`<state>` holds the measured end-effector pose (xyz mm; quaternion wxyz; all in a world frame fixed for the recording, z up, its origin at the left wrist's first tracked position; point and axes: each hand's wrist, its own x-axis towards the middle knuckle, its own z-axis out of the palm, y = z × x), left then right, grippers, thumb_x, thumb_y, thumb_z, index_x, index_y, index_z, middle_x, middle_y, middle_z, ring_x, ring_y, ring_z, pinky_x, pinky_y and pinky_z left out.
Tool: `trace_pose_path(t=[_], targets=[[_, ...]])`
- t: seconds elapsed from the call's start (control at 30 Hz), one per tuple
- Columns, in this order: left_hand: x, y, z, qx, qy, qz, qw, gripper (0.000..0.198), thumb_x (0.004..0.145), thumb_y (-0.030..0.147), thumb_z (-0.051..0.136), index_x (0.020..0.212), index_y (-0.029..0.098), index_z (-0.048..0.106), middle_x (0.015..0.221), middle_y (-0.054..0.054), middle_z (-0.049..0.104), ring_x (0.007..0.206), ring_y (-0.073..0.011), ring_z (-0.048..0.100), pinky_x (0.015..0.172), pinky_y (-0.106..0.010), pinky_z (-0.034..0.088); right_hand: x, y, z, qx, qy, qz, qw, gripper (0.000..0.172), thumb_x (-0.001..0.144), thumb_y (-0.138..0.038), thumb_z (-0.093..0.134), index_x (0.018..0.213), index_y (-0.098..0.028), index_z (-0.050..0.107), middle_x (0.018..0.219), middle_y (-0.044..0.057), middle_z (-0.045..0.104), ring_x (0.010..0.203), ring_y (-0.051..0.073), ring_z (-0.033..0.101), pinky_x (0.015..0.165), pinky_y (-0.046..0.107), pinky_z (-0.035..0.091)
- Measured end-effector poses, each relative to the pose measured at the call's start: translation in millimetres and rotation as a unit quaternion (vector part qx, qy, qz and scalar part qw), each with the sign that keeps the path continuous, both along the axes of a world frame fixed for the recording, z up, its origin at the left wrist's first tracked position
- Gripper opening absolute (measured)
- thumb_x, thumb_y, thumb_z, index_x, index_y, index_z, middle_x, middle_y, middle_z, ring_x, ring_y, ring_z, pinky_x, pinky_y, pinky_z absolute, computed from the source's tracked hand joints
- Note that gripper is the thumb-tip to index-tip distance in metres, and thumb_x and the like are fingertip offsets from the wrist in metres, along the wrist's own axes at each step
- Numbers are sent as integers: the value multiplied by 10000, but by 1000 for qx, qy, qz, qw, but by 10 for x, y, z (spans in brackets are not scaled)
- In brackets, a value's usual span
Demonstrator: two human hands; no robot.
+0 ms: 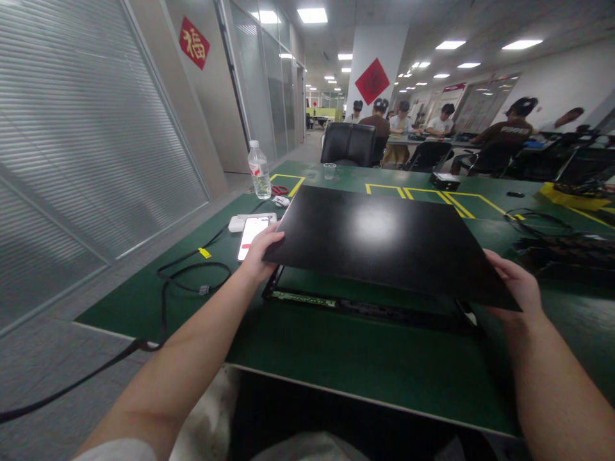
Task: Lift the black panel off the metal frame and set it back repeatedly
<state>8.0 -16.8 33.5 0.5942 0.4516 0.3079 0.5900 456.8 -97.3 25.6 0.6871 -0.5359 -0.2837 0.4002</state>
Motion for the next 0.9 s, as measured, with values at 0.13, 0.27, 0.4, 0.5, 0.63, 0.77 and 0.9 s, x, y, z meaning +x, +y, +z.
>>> trace_pose_path(t=[0.13,0.27,0.4,0.5,0.63,0.77,0.9], targets=[[-2,4,11,-10,-5,0,1000,470,652,261,737,1099,115,755,923,-78,794,899,-277,725,739,-317,522,-133,-84,113,-29,74,2,997,182,771,-314,589,887,-222,693,858,61,728,839,271,707,866,490,559],[-28,48,-16,-4,-9,7,1000,438,659,265,722,1073,129,763,958,-69,791,895,-268,720,726,-309,514,-170,-96,106,-86,77,35,993,202,775,-350,557,848,-208,681,781,105,711,897,326,712,871,554,548],[-22,47,-16,0,7,16,1000,388,653,287,736,1010,141,782,953,-70,790,912,-282,717,762,-324,514,-162,-80,101,-44,88,37,994,230,709,-296,587,887,-201,698,847,108,734,898,315,713,886,544,552],[17,11,-6,0,48,-1,999,412,649,331,786,1016,144,790,943,-81,790,953,-309,714,815,-355,511,-127,-78,123,-8,126,-27,992,217,681,-262,582,853,-200,700,862,96,735,883,298,708,900,524,553],[55,12,-46,5,154,20,988,370,698,438,812,966,182,804,1017,-93,791,1113,-337,665,944,-401,487,-71,-94,158,32,143,-87,985,167,661,-235,572,782,-194,682,844,80,714,883,278,690,909,490,551],[38,70,-145,19,259,31,965,317,736,485,770,920,230,809,994,-76,798,1072,-327,667,949,-410,489,-66,-86,182,69,149,-123,979,98,613,-202,571,696,-187,621,800,53,667,840,227,650,880,415,556],[29,77,-239,54,354,6,934,332,734,455,771,966,219,793,902,-73,791,901,-296,700,866,-387,512,-79,-41,198,133,155,-176,963,97,572,-158,559,664,-188,553,758,23,615,822,177,618,797,302,557]])
